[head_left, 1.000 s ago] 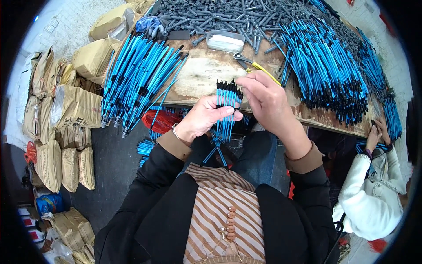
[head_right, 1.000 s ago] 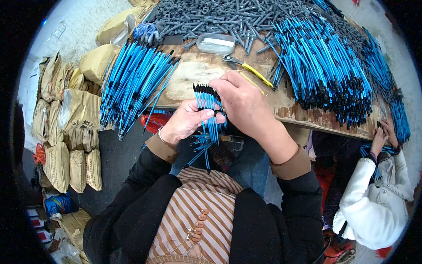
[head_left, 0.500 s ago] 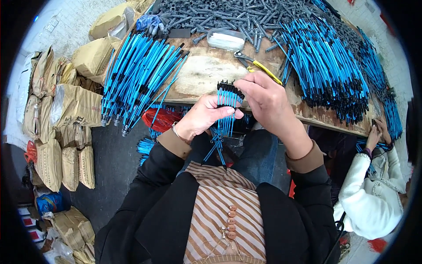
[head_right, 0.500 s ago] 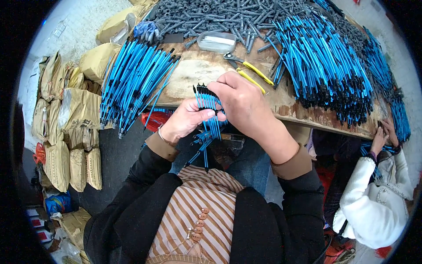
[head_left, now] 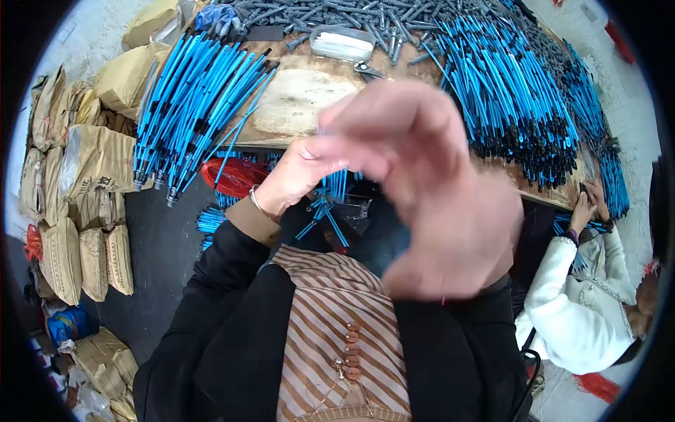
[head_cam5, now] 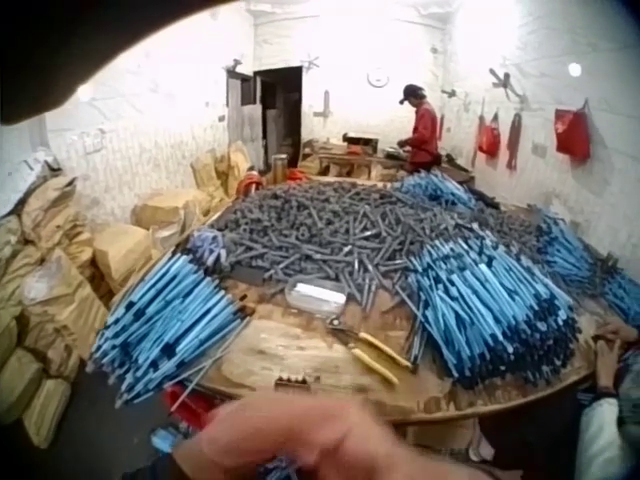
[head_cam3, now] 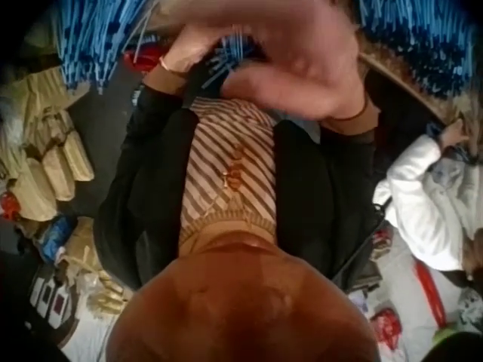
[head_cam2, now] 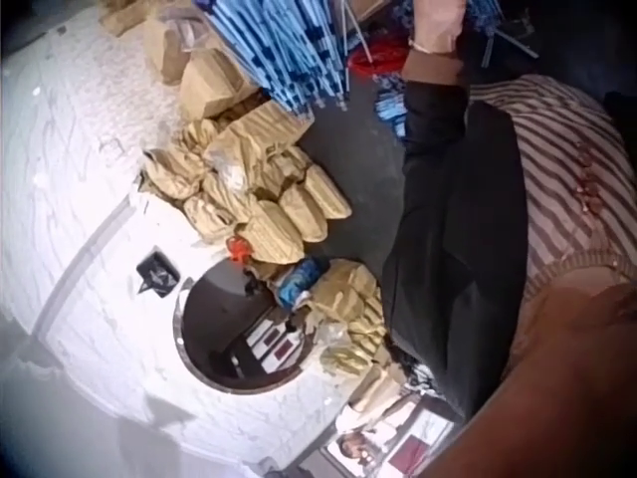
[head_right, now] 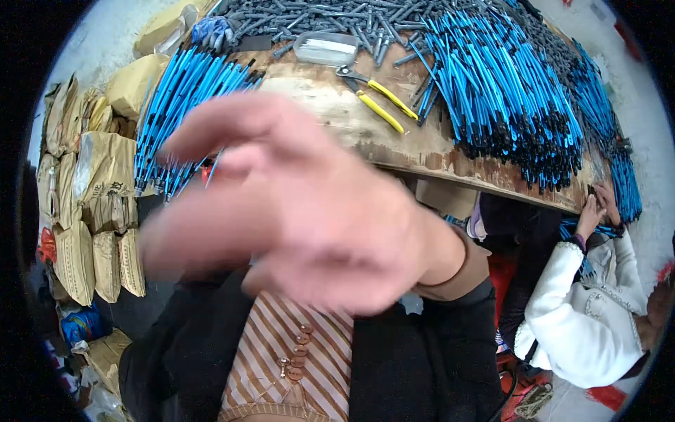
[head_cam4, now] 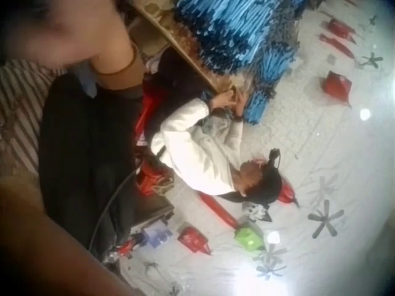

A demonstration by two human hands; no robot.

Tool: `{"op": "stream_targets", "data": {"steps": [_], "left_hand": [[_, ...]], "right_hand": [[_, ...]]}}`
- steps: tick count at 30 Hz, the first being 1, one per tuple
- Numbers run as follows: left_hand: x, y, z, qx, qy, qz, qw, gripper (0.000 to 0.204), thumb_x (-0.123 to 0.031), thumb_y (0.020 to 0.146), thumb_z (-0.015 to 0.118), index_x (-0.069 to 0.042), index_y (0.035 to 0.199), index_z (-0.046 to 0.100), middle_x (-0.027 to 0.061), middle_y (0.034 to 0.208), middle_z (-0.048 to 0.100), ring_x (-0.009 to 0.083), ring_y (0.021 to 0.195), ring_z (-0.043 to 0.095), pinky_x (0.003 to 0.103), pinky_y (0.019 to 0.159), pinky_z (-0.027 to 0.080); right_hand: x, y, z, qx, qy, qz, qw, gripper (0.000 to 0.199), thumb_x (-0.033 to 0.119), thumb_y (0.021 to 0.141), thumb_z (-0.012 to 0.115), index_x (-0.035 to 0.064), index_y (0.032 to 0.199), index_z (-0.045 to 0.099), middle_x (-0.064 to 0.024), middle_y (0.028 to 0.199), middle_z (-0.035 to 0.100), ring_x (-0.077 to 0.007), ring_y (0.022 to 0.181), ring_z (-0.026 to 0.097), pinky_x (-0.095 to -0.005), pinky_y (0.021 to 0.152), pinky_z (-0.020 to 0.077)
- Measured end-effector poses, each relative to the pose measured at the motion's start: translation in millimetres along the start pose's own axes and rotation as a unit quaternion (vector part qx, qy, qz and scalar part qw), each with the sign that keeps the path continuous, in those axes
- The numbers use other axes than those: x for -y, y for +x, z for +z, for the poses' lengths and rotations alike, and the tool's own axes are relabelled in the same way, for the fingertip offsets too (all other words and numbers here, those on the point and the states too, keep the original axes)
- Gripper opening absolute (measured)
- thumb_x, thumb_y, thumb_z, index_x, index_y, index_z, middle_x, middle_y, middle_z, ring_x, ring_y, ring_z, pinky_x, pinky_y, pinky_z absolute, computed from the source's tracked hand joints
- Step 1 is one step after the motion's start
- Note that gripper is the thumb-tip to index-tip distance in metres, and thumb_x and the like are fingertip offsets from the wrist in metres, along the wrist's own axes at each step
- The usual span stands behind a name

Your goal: Assembling blue rod-like components into a circular base and securing them using pliers.

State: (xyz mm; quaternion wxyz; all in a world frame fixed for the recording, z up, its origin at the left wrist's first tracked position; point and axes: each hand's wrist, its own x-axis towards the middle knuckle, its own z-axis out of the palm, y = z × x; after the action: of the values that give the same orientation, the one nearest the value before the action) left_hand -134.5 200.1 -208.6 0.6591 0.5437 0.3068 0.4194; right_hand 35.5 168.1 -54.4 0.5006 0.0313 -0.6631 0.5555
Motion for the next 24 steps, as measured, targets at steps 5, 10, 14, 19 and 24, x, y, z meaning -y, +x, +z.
{"op": "stream_targets", "data": {"steps": [5, 10, 14, 19, 24], "left_hand": [[-11.6, 4.7, 15.6, -0.015, -0.049, -0.015, 0.999, 0.017, 0.002, 0.084, 0.058, -0.001, 0.100, 0.062, 0.0110, 0.091, 0.066, 0.0203, 0.087, 0.065, 0.028, 0.082, 0.049], [-14.8, 9.2, 14.4, -0.014, -0.041, 0.009, 0.999, 0.020, 0.004, 0.084, 0.055, 0.000, 0.101, 0.063, 0.0123, 0.090, 0.067, 0.0189, 0.086, 0.064, 0.027, 0.081, 0.048], [-16.4, 0.3, 8.8, -0.033, -0.023, 0.026, 0.999, 0.019, 0.003, 0.084, 0.056, 0.001, 0.102, 0.063, 0.0116, 0.090, 0.068, 0.0183, 0.085, 0.064, 0.027, 0.081, 0.049], [-5.5, -6.8, 2.0, -0.003, -0.002, 0.085, 0.996, 0.018, 0.005, 0.083, 0.057, 0.003, 0.100, 0.064, 0.0141, 0.097, 0.067, 0.0208, 0.089, 0.064, 0.029, 0.083, 0.050], [-8.8, -4.1, 3.2, 0.016, -0.009, 0.048, 0.999, 0.020, 0.007, 0.082, 0.057, 0.002, 0.101, 0.064, 0.0192, 0.103, 0.065, 0.0247, 0.095, 0.064, 0.031, 0.086, 0.050]], "right_hand": [[10.2, -3.6, 22.8, 0.065, 0.033, -0.006, 0.997, 0.040, 0.003, 0.065, 0.061, -0.0044, 0.103, 0.052, -0.0184, 0.101, 0.056, -0.0288, 0.095, 0.053, -0.0378, 0.082, 0.0456], [25.4, 11.2, 29.2, 0.187, 0.059, 0.116, 0.974, 0.022, 0.014, 0.077, 0.057, 0.0001, 0.094, 0.055, -0.0157, 0.096, 0.056, -0.0286, 0.084, 0.053, -0.0357, 0.073, 0.0443], [-12.0, 10.9, 21.7, 0.071, -0.175, -0.115, 0.975, 0.014, 0.008, 0.075, 0.061, 0.0012, 0.087, 0.060, -0.0112, 0.092, 0.060, -0.0228, 0.072, 0.055, -0.0295, 0.062, 0.0452], [-52.8, 28.7, -109.9, -0.123, -0.546, 0.135, 0.818, 0.013, 0.001, 0.078, 0.061, 0.0014, 0.090, 0.066, -0.0039, 0.078, 0.064, -0.0163, 0.062, 0.055, -0.0249, 0.056, 0.0446], [-135.0, 65.7, -192.9, -0.009, -0.742, 0.228, 0.631, 0.016, 0.015, 0.080, 0.056, 0.0067, 0.088, 0.068, -0.0088, 0.078, 0.067, -0.0283, 0.063, 0.060, -0.0368, 0.060, 0.0476]]}}
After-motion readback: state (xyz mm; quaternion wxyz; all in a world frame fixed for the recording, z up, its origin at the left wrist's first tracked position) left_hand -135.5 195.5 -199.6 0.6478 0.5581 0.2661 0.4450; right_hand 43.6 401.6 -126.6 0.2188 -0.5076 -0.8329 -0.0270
